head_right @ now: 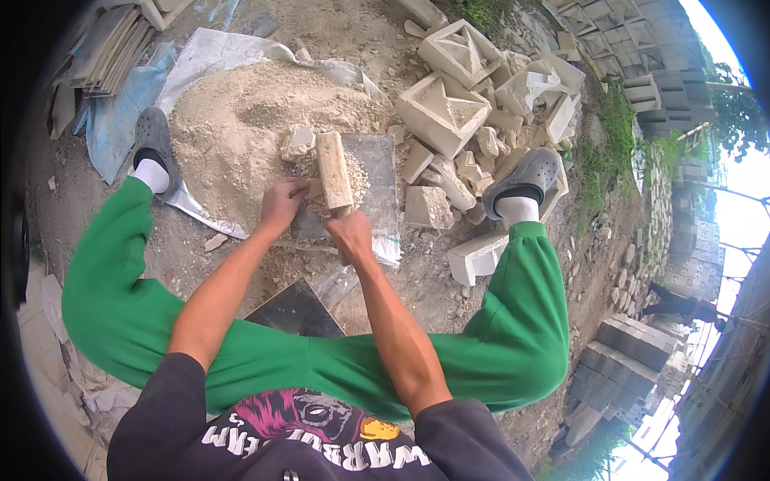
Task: The person sits on the ground and uses a wooden mallet to repeatedly strike a small piece of stone resting on a metal plate. The person occasionally repositions the stone and continues striking it to shape or break it.
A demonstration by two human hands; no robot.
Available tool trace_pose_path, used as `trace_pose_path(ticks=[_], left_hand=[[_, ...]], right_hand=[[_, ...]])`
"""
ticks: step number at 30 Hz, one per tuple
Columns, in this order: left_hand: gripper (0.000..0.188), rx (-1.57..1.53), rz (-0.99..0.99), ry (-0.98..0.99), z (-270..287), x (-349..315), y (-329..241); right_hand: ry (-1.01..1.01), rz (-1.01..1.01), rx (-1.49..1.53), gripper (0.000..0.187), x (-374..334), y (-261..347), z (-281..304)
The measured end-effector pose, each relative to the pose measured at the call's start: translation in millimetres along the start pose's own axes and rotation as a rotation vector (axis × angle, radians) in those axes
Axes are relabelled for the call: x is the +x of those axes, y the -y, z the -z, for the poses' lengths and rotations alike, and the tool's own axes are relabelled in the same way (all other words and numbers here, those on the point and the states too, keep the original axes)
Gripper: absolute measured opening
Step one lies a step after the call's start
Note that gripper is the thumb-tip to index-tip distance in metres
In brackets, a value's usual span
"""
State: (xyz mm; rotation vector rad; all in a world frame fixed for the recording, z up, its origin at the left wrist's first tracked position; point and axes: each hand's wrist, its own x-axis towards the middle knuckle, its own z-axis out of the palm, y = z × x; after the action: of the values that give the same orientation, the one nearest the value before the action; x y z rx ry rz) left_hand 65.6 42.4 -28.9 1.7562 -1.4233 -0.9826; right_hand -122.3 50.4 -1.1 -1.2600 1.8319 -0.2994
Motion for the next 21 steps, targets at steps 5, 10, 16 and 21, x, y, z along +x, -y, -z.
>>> trace_pose_path(ticks=[5,10,16,21], left_hand=[[0.021,0.040,-0.028,-0.005,2,-1,7],[0.019,-0.004,-0.086,-0.023,1,0,9],[0.021,0.011,0.002,0.016,4,0,-9],[0.018,0.007,0.048,-0.026,7,-5,-10]], right_hand=[[0.084,-0.091,0.105,0.033,-15,37,39],[-0.124,0.096,0.128,0.033,-27,92,67],[0.027,-0.040,0.020,0.033,-16,14,1],[0.075,-0.056,0.125,0.033,-22,41,39]])
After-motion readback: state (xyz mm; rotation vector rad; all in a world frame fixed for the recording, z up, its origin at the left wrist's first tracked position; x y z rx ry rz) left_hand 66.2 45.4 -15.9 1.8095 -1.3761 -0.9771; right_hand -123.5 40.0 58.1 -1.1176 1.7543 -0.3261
